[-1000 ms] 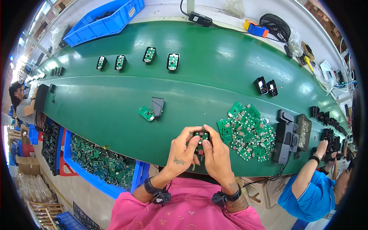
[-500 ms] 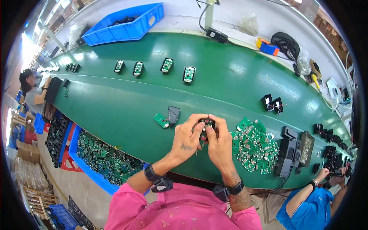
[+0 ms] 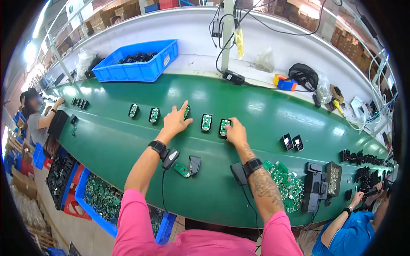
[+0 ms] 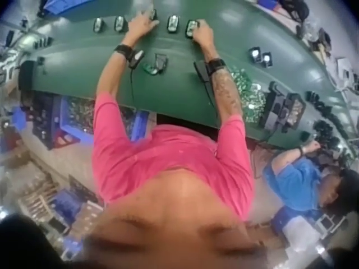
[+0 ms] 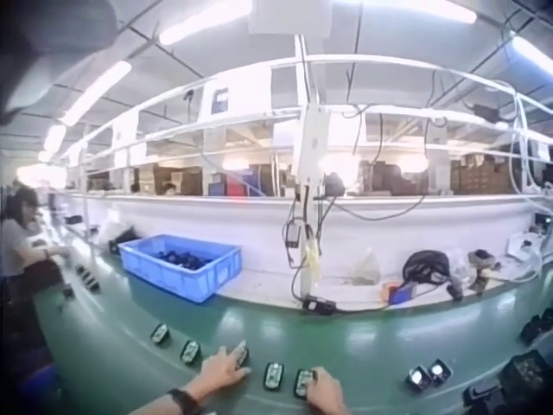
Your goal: Manually assembling printed circuit boards into their respective plastic housings on a manufacturing line.
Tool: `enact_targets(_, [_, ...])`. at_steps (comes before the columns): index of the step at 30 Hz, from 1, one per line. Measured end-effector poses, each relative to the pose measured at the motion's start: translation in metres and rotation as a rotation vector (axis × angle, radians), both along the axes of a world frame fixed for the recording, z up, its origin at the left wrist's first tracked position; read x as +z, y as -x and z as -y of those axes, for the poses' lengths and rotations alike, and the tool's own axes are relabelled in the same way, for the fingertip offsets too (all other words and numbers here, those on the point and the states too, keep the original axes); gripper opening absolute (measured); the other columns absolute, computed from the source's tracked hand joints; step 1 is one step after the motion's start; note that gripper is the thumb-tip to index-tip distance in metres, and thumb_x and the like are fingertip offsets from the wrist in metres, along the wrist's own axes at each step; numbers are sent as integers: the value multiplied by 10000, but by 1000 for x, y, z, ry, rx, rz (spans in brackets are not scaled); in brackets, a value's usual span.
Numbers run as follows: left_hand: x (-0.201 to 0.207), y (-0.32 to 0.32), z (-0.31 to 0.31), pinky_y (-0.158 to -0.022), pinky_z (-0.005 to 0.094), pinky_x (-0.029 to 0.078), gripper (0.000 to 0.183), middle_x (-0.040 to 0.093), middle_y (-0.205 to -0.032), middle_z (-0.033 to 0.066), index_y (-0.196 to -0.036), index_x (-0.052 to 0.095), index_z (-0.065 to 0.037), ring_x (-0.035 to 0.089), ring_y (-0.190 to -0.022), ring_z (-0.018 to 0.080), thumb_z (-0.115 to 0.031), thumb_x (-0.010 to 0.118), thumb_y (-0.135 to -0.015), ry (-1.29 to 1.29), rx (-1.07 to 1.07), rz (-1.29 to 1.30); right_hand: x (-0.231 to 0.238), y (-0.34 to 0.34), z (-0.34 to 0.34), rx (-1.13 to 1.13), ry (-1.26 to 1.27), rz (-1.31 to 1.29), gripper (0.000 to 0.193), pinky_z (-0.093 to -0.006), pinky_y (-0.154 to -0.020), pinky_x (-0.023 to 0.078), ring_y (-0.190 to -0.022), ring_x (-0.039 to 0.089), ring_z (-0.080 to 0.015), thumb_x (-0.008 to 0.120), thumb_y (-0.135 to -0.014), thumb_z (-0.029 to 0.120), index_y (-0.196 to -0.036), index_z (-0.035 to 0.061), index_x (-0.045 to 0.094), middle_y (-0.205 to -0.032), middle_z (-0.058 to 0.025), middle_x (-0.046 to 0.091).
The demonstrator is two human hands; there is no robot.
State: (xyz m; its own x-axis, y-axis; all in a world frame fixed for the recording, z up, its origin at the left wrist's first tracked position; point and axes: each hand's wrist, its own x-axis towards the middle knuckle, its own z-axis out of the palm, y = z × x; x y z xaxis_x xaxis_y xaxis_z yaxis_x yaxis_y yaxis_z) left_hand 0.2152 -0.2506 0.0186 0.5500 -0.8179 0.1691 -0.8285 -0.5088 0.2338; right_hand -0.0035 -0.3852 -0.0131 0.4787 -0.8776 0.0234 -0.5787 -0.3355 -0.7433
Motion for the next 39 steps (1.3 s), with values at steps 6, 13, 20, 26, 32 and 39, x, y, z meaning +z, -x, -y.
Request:
enact_targets(6, [-13, 9, 5, -820, 498, 543, 691, 659, -1084, 202, -1439, 441, -205, 651, -1011, 415, -299, 740, -822, 73, -33, 5, 6, 18, 12, -31, 39, -4, 373, -487, -905, 502, -1051, 639, -433, 635, -923, 267, -1194, 12, 601, -1113, -254, 677])
enact_targets(13, [8, 4, -32, -802, 499, 540, 732, 642, -1160, 193, -1454, 433, -194, 667, -959, 411, -352, 763, -819, -31, 7, -1, 56, 136, 48, -151, 674, -557, 557, -460, -834, 546, -1107, 519, -342, 831, -698, 374, -1068, 4, 639, -1133, -175, 553])
enact_targets(20, [81, 127, -52, -670, 395, 574, 694, 503, -1365, 192, -1459, 441, -92, 678, -799, 350, -277, 731, -856, 501, -303, -235, 49, 199, 74, -183, 611, -728, 447, -448, -812, 551, -1009, 589, -398, 789, -697, 327, -945, -35, 701, -1022, -225, 633])
enact_targets(26, [47, 258, -101, -830, 440, 570, 964, 253, -1533, 264, -1564, 274, -171, 651, -1005, 358, -245, 832, -781, 303, -436, -794, 91, 167, -80, 180, 159, -183, 470, -415, -707, 535, -794, 690, -342, 790, -764, 383, -951, -35, 683, -857, -185, 705])
enact_targets(32, [-1, 275, -114, -808, 300, 596, 463, 323, -1497, 181, -1275, 594, -27, 634, -1071, 244, 20, 713, -830, 409, -422, -803, 79, 193, -126, 402, -113, 74, 395, -408, -790, 514, -868, 655, -336, 722, -836, 226, -1133, -29, 665, -944, -193, 689])
enact_targets(39, [-20, 269, -117, -705, 284, 628, 83, 405, -1366, 157, -951, 690, 49, 643, -961, 189, 8, 679, -879, 530, -197, -1395, 54, 221, -122, 184, 496, -428, 506, -512, -949, 379, -1232, 424, -379, 852, -657, 230, -1112, 117, 660, -1258, -155, 499])
